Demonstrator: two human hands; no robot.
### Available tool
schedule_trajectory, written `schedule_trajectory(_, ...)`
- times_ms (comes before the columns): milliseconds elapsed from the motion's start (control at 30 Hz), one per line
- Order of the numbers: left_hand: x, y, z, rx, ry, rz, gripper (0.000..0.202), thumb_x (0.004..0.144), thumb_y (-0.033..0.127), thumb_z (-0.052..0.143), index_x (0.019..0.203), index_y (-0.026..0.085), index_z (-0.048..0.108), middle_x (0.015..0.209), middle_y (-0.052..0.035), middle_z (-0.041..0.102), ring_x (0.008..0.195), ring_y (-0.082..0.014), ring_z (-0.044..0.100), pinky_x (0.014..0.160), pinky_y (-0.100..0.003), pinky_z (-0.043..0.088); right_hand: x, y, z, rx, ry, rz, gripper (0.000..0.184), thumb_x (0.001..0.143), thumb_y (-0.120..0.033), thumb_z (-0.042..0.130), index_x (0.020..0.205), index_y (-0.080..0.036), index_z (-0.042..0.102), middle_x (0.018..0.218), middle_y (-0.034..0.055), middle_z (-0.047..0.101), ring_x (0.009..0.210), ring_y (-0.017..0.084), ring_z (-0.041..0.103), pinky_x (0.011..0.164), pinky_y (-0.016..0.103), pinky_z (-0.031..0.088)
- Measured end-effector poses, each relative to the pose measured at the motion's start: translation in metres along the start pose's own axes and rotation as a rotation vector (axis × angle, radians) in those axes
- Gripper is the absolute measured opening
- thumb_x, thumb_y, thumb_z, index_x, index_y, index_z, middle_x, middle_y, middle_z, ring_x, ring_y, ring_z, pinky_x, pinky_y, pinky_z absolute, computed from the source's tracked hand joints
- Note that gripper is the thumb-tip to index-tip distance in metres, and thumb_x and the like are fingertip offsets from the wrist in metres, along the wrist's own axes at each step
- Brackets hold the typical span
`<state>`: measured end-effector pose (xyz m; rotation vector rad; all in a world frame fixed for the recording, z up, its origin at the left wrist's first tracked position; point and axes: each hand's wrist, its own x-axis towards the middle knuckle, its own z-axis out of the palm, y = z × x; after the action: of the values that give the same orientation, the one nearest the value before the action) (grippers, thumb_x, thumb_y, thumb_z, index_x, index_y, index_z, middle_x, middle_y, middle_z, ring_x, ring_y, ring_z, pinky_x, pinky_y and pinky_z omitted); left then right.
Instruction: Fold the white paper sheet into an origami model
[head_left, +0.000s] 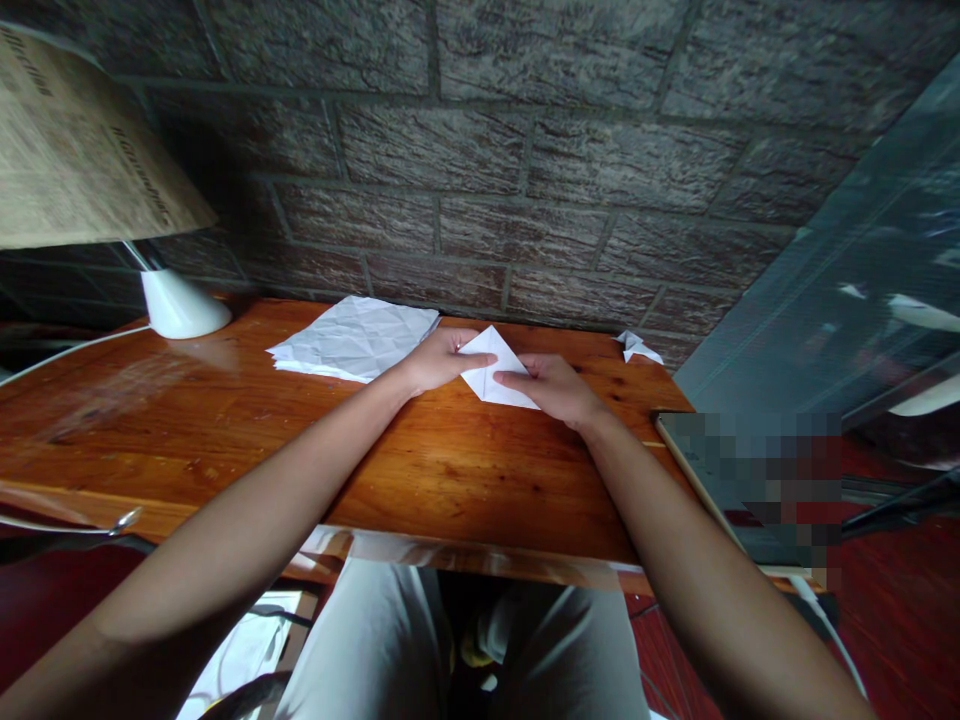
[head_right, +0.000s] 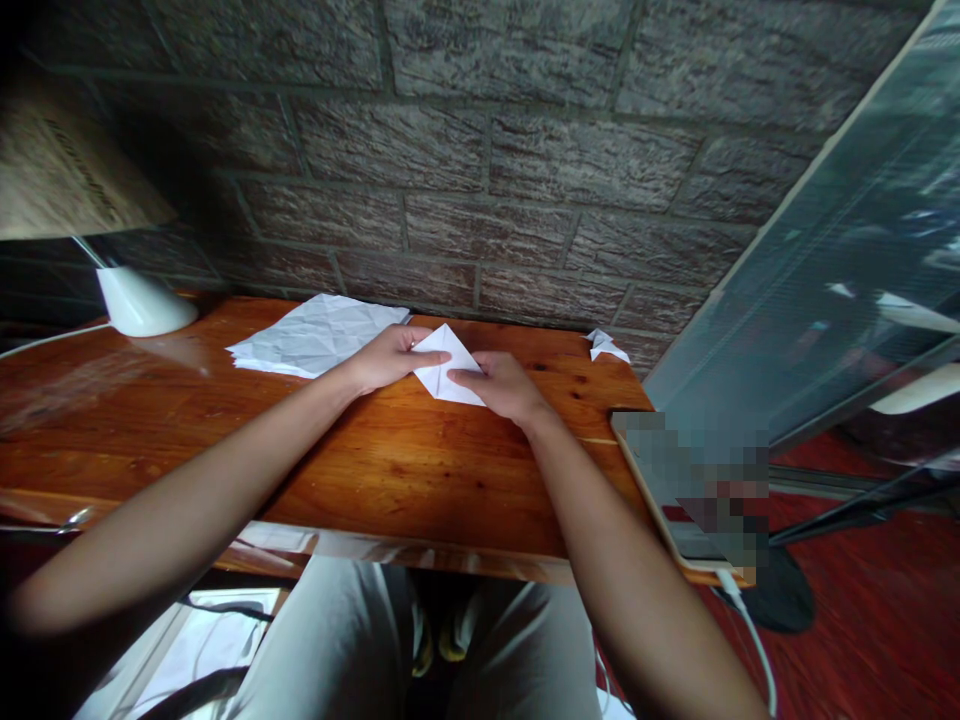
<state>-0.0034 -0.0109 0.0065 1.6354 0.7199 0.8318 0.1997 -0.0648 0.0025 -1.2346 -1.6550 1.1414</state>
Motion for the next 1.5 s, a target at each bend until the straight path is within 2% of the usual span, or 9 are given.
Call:
schedule_trajectory(167, 0.0, 0.0, 0.002, 0.024, 0.06, 0.061, 0.04, 0.064, 0.041, 0.088, 0.088, 0.012, 0.073, 0.079, -0.0029, 0.073, 0.069, -0.0155, 0.063, 0.066, -0.027, 0.048, 0.001, 0.001, 0.001, 0.101, 0.015, 0.022, 0.031, 0.076, -0.042, 0.08, 0.091, -0.015, 0.079, 0.083, 0.0033, 0.077, 0.067, 0.014, 0.063, 0.058, 0.024, 0.045)
schedule_trajectory(300, 0.005, -0.004, -0.001, 0.027, 0.248, 0.125, 0.045, 0.068, 0.051, 0.084, 0.087, 0.012, 0.073, 0.079, -0.0035, 0.074, 0.069, -0.0158, 0.062, 0.066, -0.027, 0.046, 0.001, -0.005, 0.002, 0.227, 0.098, 0.111, 0.021, 0.075, -0.03, 0.084, 0.089, -0.017, 0.076, 0.087, 0.0055, 0.078, 0.072, 0.014, 0.07, 0.064, 0.024, 0.055)
schedule_trajectory(400, 0.006, -0.005, -0.003, -0.029, 0.37, 0.114, 0.048, 0.067, 0.055, 0.084, 0.087, 0.012, 0.074, 0.08, -0.004, 0.075, 0.07, -0.0162, 0.063, 0.067, -0.028, 0.047, 0.003, -0.008, 0.002, 0.26, 0.238, 0.131, 0.015, 0.075, -0.022, 0.083, 0.085, -0.016, 0.074, 0.081, 0.0048, 0.077, 0.069, 0.012, 0.071, 0.063, 0.021, 0.056)
schedule_trajectory(500, 0.004, -0.003, 0.0, -0.095, 0.309, 0.056, 0.052, 0.061, 0.05, 0.09, 0.095, 0.012, 0.077, 0.092, -0.0072, 0.079, 0.079, -0.0196, 0.069, 0.08, -0.033, 0.053, 0.006, -0.009, -0.001, 0.306, 0.389, 0.07, 0.021, 0.072, -0.02, 0.085, 0.087, -0.016, 0.071, 0.073, 0.001, 0.073, 0.063, 0.01, 0.067, 0.058, 0.019, 0.053)
schedule_trajectory(667, 0.0, 0.001, 0.007, -0.126, 0.208, -0.01, 0.054, 0.056, 0.043, 0.095, 0.098, 0.013, 0.08, 0.106, -0.0115, 0.08, 0.093, -0.0248, 0.072, 0.096, -0.042, 0.053, 0.007, -0.011, -0.007, 0.408, 0.573, -0.075, 0.062, 0.057, -0.031, 0.092, 0.108, -0.02, 0.06, 0.063, -0.0073, 0.065, 0.06, 0.011, 0.062, 0.053, 0.021, 0.046)
schedule_trajectory(900, 0.0, 0.0, 0.008, -0.159, 0.189, -0.035, 0.054, 0.057, 0.043, 0.095, 0.1, 0.014, 0.081, 0.101, -0.011, 0.081, 0.095, -0.0269, 0.074, 0.1, -0.045, 0.053, 0.006, -0.01, 0.0, 0.338, 0.398, -0.069, 0.047, 0.049, -0.044, 0.093, 0.077, -0.017, 0.068, 0.068, -0.0013, 0.066, 0.06, 0.01, 0.052, 0.054, 0.024, 0.039)
schedule_trajectory(1067, -0.001, 0.004, 0.01, -0.164, 0.215, 0.014, 0.052, 0.058, 0.044, 0.094, 0.099, 0.014, 0.081, 0.103, -0.0115, 0.081, 0.098, -0.0288, 0.074, 0.1, -0.046, 0.053, 0.007, -0.008, 0.004, 0.327, 0.41, -0.111, 0.041, 0.052, -0.046, 0.092, 0.069, -0.017, 0.068, 0.06, -0.0024, 0.061, 0.055, 0.009, 0.048, 0.053, 0.025, 0.035)
schedule_trajectory(1233, -0.002, 0.005, 0.013, -0.169, 0.219, 0.072, 0.051, 0.054, 0.039, 0.096, 0.096, 0.015, 0.082, 0.106, -0.0105, 0.08, 0.098, -0.0279, 0.073, 0.101, -0.044, 0.053, 0.004, -0.014, 0.008, 0.353, 0.351, -0.137, 0.038, 0.056, -0.045, 0.09, 0.066, -0.017, 0.066, 0.059, -0.002, 0.06, 0.052, 0.009, 0.047, 0.051, 0.026, 0.036)
schedule_trajectory(1500, -0.002, 0.005, 0.017, -0.166, 0.224, 0.063, 0.045, 0.064, 0.048, 0.09, 0.093, 0.015, 0.082, 0.102, -0.0104, 0.081, 0.093, -0.0268, 0.073, 0.094, -0.042, 0.054, 0.003, -0.015, 0.009, 0.325, 0.338, -0.182, 0.037, 0.058, -0.042, 0.088, 0.074, -0.018, 0.066, 0.069, -0.0002, 0.066, 0.057, 0.011, 0.05, 0.052, 0.026, 0.039)
